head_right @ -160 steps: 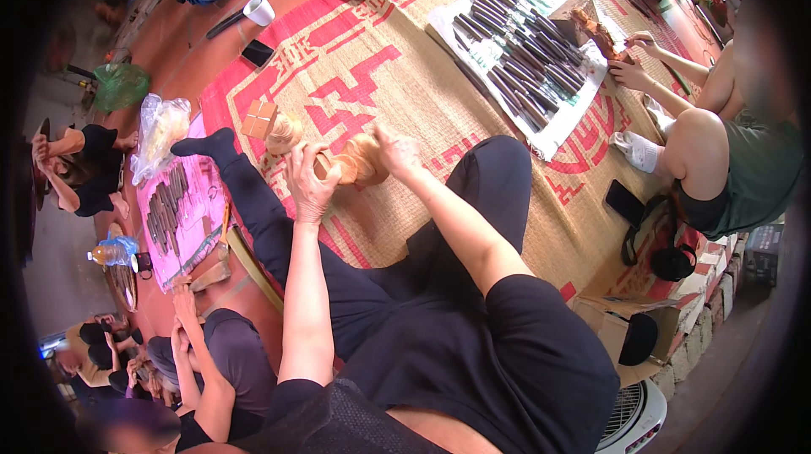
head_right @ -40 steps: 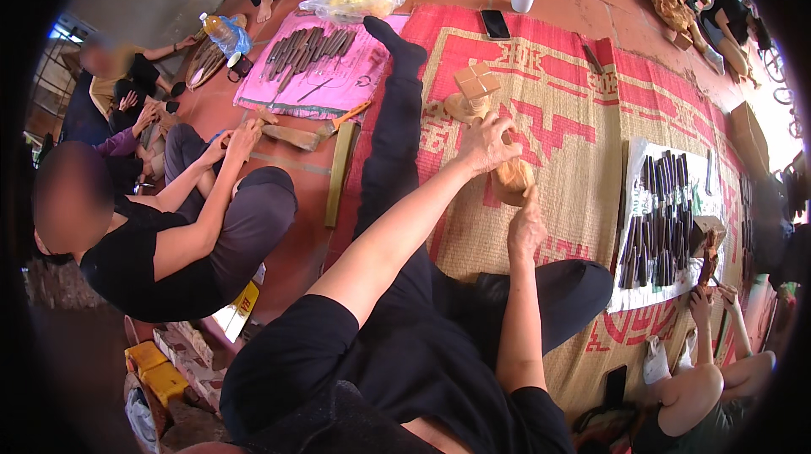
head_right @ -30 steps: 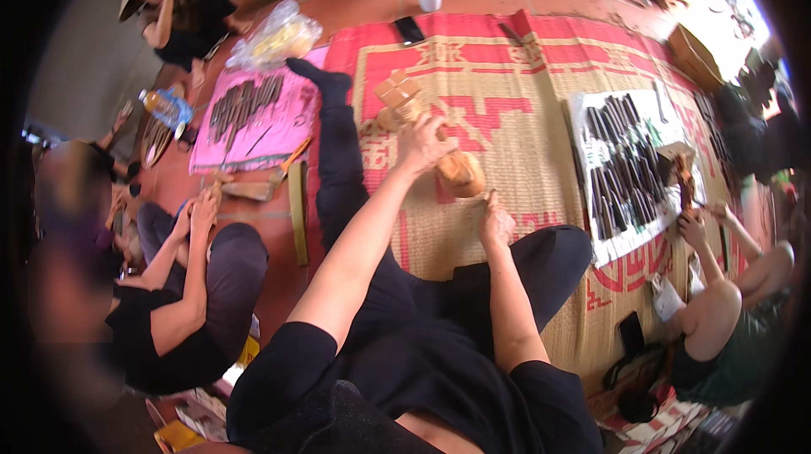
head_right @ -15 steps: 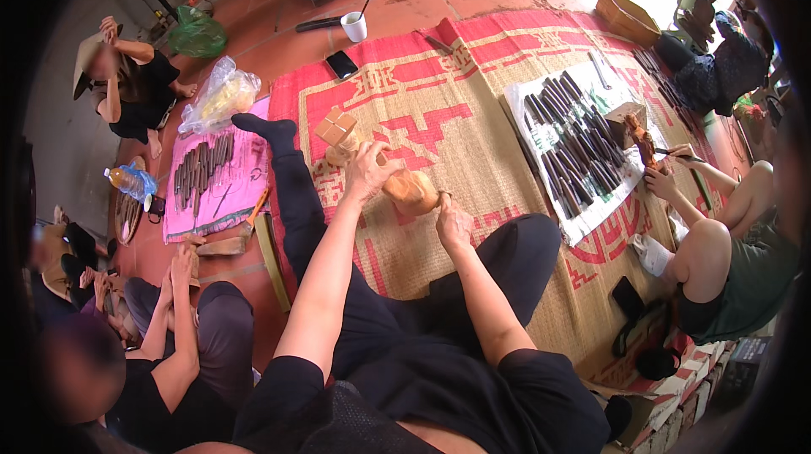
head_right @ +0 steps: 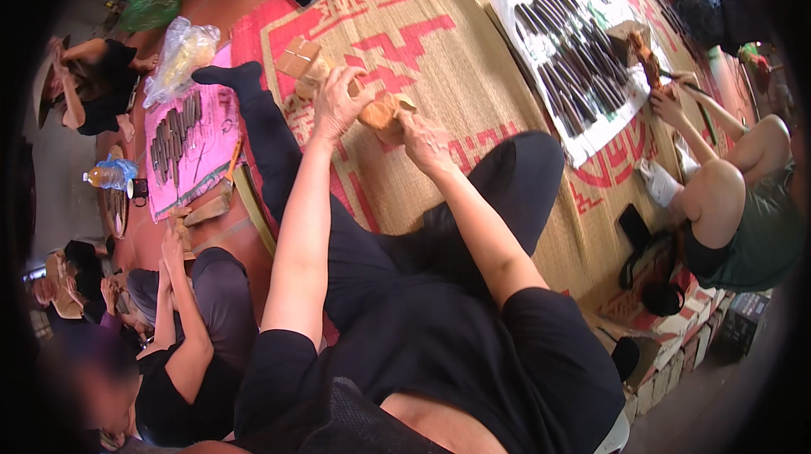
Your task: The person sits on a mat and uses a small knife to carve a piece of light-colored wood. They hold the wood in their left hand and carefully shape it with the knife in their right hand, rotating the piece as needed.
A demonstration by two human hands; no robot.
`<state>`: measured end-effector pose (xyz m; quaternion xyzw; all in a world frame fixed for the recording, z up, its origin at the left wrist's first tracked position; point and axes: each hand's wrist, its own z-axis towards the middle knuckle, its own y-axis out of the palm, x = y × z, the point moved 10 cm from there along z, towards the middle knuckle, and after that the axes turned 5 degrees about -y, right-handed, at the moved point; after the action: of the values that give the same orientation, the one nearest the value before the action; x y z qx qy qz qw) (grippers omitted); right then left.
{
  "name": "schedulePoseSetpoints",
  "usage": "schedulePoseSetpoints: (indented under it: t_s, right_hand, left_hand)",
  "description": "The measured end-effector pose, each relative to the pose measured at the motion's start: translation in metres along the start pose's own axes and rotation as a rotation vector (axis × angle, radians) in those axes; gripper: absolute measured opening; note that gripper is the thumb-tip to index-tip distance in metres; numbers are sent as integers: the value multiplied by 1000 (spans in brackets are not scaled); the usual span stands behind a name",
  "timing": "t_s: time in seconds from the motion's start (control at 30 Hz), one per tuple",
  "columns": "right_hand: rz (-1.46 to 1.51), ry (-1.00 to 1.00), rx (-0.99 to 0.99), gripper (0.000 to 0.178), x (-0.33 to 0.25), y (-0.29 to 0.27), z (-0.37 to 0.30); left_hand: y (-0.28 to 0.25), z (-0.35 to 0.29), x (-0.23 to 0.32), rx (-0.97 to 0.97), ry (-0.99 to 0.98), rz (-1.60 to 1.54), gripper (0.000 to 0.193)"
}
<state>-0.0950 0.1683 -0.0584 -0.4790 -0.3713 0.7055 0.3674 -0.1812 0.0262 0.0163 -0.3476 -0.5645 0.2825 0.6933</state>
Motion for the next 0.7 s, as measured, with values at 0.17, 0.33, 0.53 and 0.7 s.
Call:
schedulePoseSetpoints:
  t_s: [0.17, 0.33, 0.53, 0.7]
  right_hand:
    - [16, 176, -37, 25, 62, 30, -29]
    - [23, 187, 72, 27, 31, 2, -7]
    - [58, 13, 76, 29, 13, 19, -10]
    - [28, 292, -103, 24, 63, 47, -25]
  left_hand:
    - [-2, -4, 15, -22, 88, 68, 42]
    - [-5, -9, 14, -9, 146, 78, 41]
    - [0, -9, 30, -17, 201, 102, 39]
    - [5, -16, 39, -24, 229, 145, 39]
